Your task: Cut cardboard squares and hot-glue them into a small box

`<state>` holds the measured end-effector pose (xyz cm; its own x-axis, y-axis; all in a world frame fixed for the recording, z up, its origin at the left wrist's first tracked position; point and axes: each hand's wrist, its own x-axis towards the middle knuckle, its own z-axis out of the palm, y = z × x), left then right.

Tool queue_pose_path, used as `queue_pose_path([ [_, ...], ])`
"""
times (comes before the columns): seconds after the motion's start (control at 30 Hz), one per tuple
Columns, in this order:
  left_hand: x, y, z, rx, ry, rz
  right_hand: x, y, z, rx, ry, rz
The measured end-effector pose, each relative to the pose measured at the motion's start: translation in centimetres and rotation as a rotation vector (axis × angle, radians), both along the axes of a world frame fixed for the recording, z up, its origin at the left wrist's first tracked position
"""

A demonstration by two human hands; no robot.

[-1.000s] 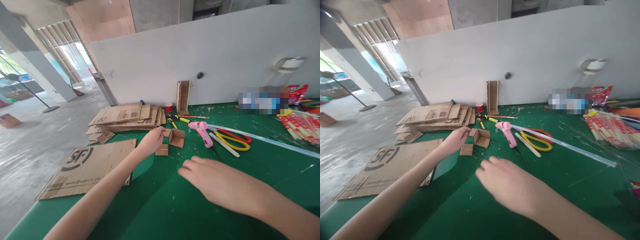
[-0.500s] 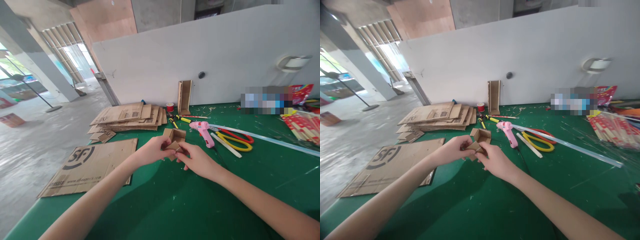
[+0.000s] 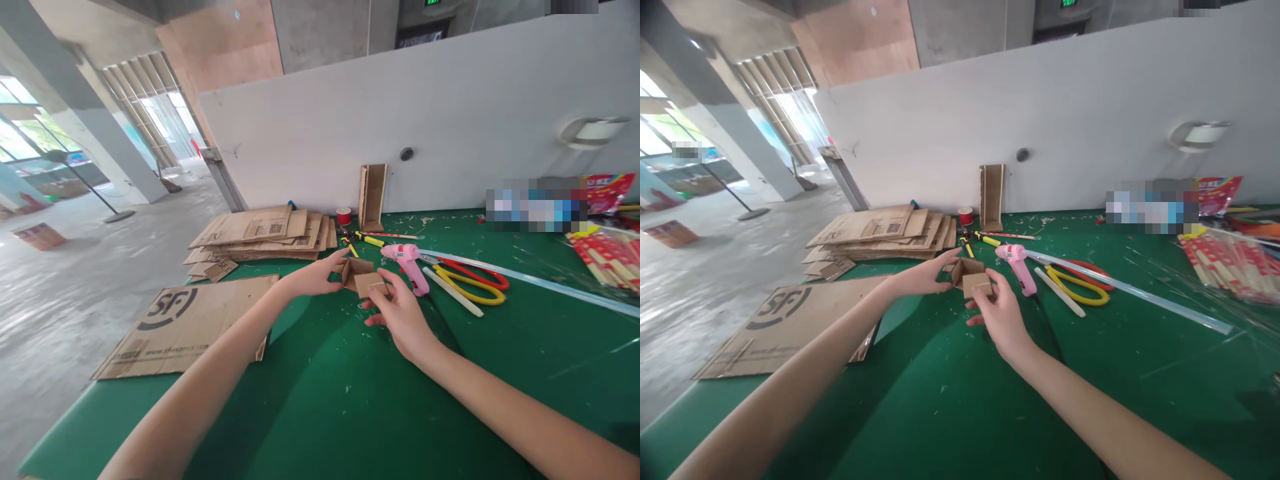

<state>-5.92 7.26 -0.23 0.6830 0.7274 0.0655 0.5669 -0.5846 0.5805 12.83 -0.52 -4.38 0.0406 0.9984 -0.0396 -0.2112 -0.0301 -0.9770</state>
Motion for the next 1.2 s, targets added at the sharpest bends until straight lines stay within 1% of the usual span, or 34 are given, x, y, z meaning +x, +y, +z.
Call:
queue_pose_path([
  [0.07, 0.4, -0.1, -0.3, -0.026, -0.050, 0.000, 0.0, 0.2, -0.2, 0.029, 0.037, 0.001],
  [0.2, 0.5, -1.6, -0.1, -0.030, -0.096, 0.032, -0.1, 0.7, -0.6, 0.057, 0.068, -0.014],
  [0.27, 0.1, -2.3, 0.1, 0.001, -0.093, 0.053, -0.1, 0.7, -0.6, 0.060, 0.056, -0.037],
  [0.33, -0.7, -2.6, 0.1, 0.016, -0.050, 0.039, -0.1, 0.7, -0.6, 0.047, 0.044, -0.073],
  [0.43, -2.1, -2.0, 0.0, -0.003, 0.031, 0.023, -0.1, 0.5, -0.5, 0.007, 0.051, -0.116],
  [0.5, -2.5, -1.0, -0.5, 0.038, 0.059, 0.077, -0.2, 0.5, -0.4, -0.013, 0.072, -0.128],
  [0.53, -2.5, -0.5, -0.8, 0.095, 0.075, 0.121, -0.2, 0.4, -0.3, -0.018, 0.081, -0.132],
  [0.6, -2.1, 0.5, -1.6, 0.261, 0.128, 0.216, -0.2, 0.4, -0.2, -0.028, 0.091, -0.136],
  [0.67, -1.5, 1.2, -2.5, 0.363, 0.218, 0.245, -0.1, 0.4, -0.1, -0.037, 0.099, -0.146],
  [0.73, -0.9, 1.4, -3.0, 0.384, 0.276, 0.232, -0.1, 0.3, -0.1, -0.042, 0.112, -0.168],
  [0.8, -0.7, 1.4, -3.1, 0.382, 0.290, 0.226, 0.0, 0.3, -0.2, -0.048, 0.126, -0.187],
  [0.9, -1.0, 1.1, -2.7, 0.382, 0.294, 0.273, 0.0, 0.3, -0.4, -0.058, 0.137, -0.199],
  [1.0, -1.5, 0.6, -1.8, 0.366, 0.296, 0.364, 0.1, 0.5, -0.5, -0.053, 0.146, -0.196],
  [1.03, -1.7, 0.4, -1.4, 0.350, 0.307, 0.377, 0.2, 0.5, -0.5, -0.051, 0.155, -0.191],
  [1.07, -1.9, 0.1, -1.0, 0.324, 0.330, 0.366, 0.2, 0.5, -0.5, -0.051, 0.166, -0.183],
  [1.1, -2.1, -0.1, -0.6, 0.284, 0.368, 0.328, 0.2, 0.6, -0.4, -0.054, 0.177, -0.175],
  [1.2, -2.4, -1.1, 0.9, 0.162, 0.451, 0.150, 0.2, 0.6, -0.2, -0.064, 0.197, -0.156],
])
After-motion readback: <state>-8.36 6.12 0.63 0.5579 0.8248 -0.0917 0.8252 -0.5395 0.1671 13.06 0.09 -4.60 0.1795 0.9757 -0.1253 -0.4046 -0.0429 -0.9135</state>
